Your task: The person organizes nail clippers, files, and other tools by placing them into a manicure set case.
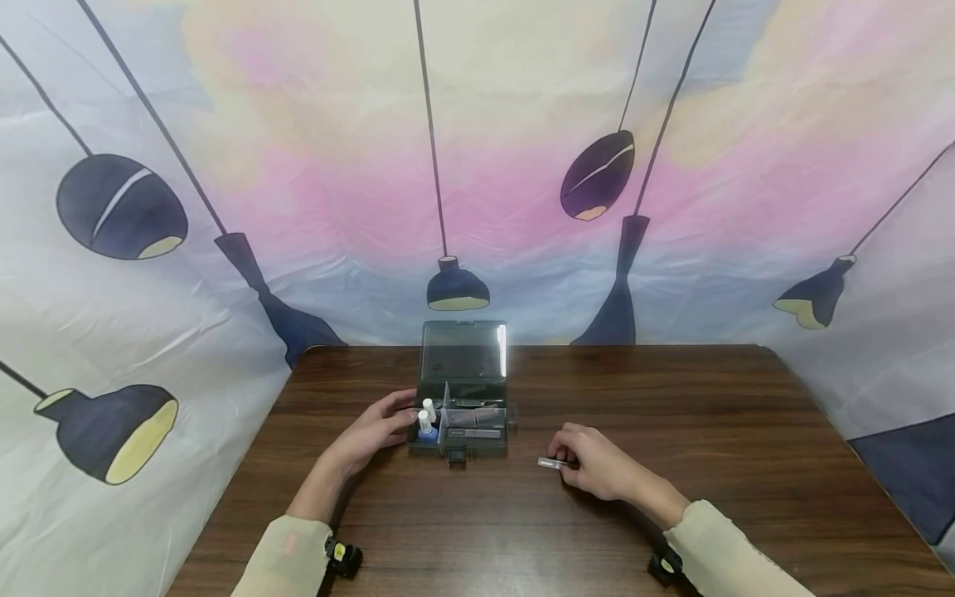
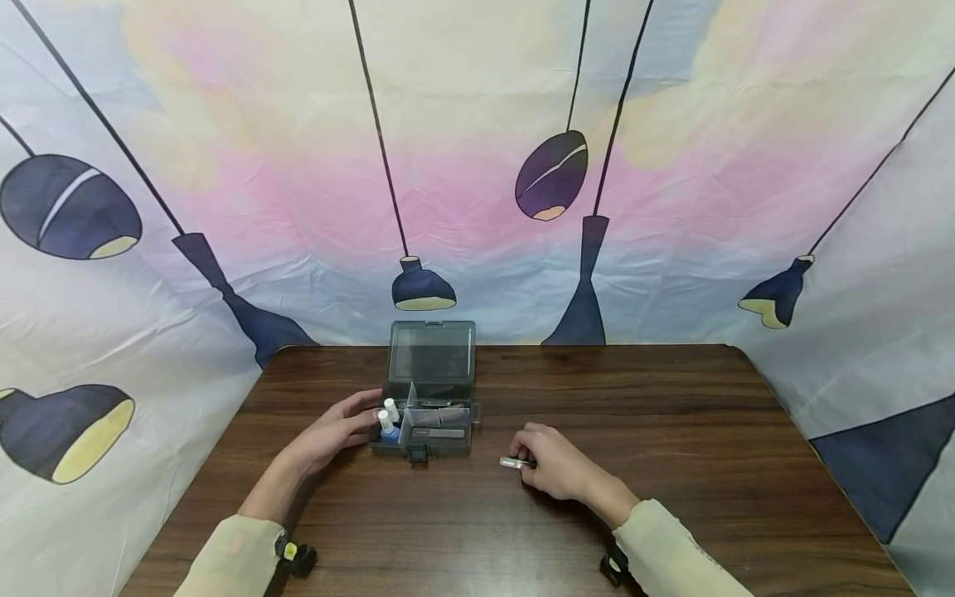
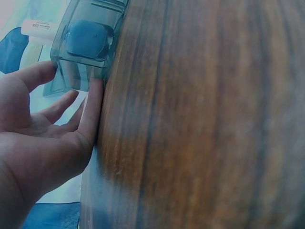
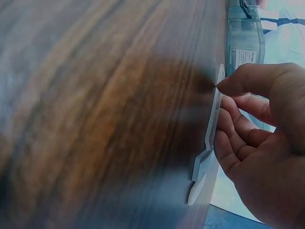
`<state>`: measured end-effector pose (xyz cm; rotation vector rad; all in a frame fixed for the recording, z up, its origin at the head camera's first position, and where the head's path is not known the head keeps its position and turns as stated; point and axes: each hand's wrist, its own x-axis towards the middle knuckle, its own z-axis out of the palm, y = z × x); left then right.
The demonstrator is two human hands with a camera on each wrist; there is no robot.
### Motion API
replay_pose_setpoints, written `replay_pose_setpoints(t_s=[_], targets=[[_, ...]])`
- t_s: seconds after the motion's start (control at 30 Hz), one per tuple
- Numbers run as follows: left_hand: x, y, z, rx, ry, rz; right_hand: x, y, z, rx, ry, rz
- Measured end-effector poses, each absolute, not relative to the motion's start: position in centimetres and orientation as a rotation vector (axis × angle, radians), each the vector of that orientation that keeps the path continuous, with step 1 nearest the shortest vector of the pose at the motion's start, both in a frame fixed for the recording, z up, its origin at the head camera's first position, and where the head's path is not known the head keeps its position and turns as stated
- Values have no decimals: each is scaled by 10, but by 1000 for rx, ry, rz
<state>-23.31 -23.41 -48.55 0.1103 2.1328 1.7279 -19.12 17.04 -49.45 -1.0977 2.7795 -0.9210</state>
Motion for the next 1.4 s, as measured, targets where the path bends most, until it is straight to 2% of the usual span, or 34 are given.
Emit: replay_pose_setpoints(t_s=[0.77, 1.4], targets=[[-232, -236, -485, 148, 2129, 1730, -191, 170, -493, -1058, 2755, -961], [-233, -235, -486, 138, 2138, 1720, -205, 153, -474, -998, 2778, -1090]])
